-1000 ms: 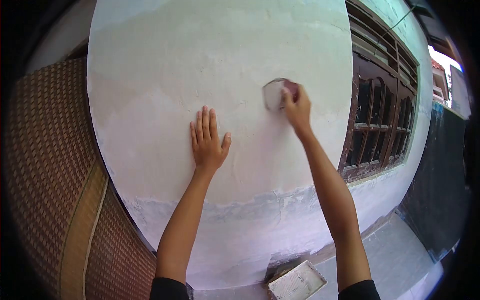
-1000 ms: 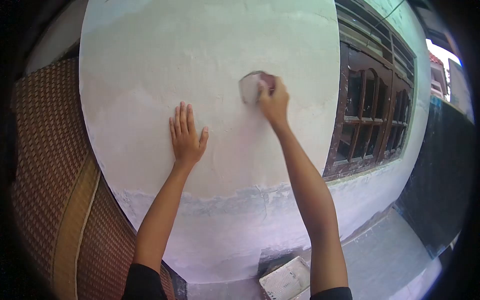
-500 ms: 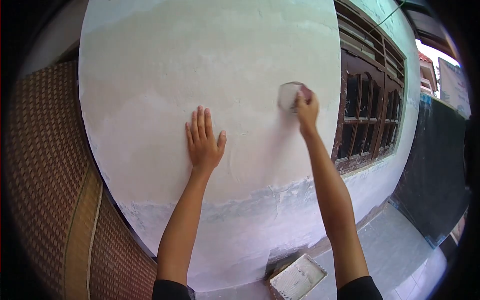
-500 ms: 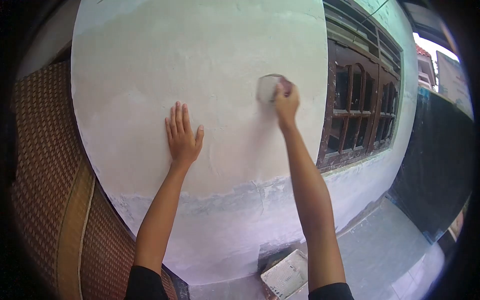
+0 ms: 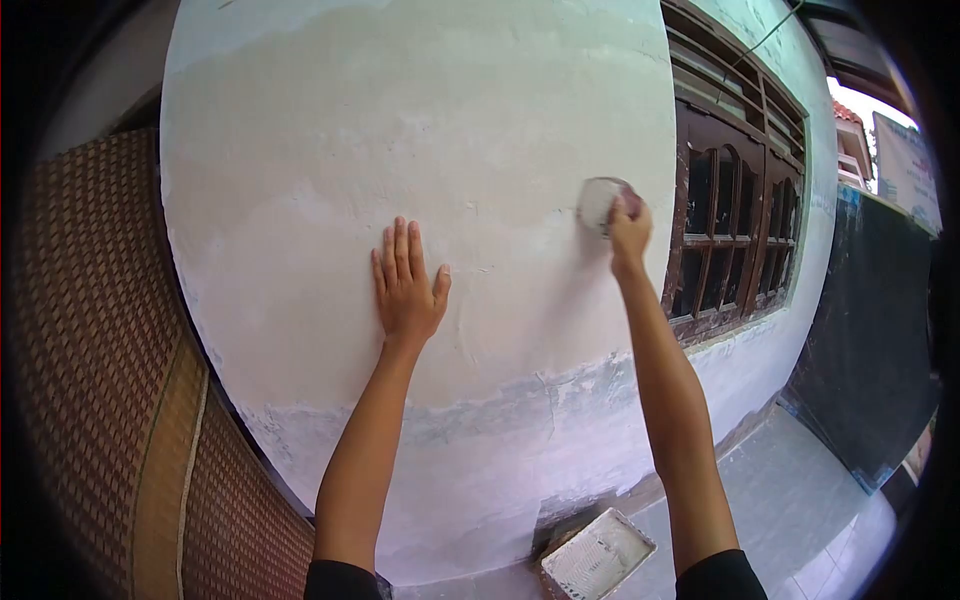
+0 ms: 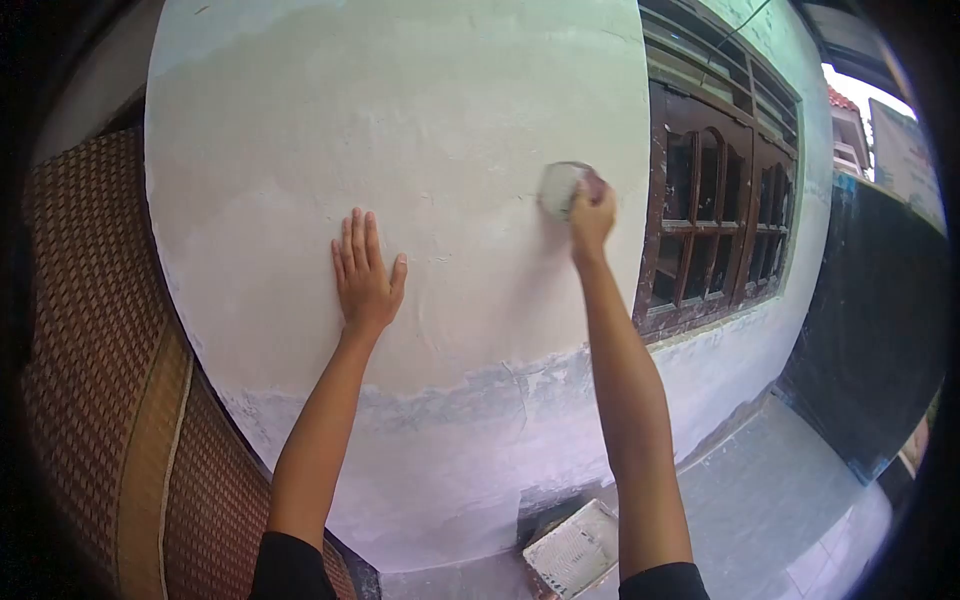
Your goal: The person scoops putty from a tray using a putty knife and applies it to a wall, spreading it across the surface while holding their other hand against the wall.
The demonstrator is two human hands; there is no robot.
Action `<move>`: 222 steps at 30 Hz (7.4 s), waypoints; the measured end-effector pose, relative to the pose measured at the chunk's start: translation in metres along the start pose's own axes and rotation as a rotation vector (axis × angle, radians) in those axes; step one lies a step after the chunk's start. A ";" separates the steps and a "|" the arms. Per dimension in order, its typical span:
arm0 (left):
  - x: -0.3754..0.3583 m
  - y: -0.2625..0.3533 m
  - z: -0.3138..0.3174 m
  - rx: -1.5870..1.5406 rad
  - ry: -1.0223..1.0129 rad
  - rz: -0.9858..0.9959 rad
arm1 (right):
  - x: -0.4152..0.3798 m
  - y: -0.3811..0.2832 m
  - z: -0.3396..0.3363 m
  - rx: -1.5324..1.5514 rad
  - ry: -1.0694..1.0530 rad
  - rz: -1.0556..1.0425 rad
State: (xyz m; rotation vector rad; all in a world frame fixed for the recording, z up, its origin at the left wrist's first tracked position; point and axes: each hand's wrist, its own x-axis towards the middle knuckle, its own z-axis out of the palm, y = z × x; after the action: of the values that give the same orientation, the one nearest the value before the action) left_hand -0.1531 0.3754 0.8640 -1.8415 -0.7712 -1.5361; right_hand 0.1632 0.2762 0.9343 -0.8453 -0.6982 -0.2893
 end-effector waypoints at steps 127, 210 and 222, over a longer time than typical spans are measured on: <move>-0.787 0.373 -0.083 -0.646 -1.166 -1.260 | -0.487 0.356 -0.677 -1.023 -0.891 0.584; -0.862 0.406 -0.070 -0.984 -0.944 -1.963 | -0.652 0.327 -0.656 -0.431 -0.995 1.206; -0.822 0.406 -0.073 -0.754 -0.969 -1.691 | -0.615 0.337 -0.654 -0.060 -0.710 1.560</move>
State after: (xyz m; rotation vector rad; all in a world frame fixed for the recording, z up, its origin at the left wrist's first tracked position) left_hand -0.0179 0.0177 0.0279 -2.5714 -3.1208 -1.7235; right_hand 0.1660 -0.0297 0.0249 -1.3226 -0.4808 1.4483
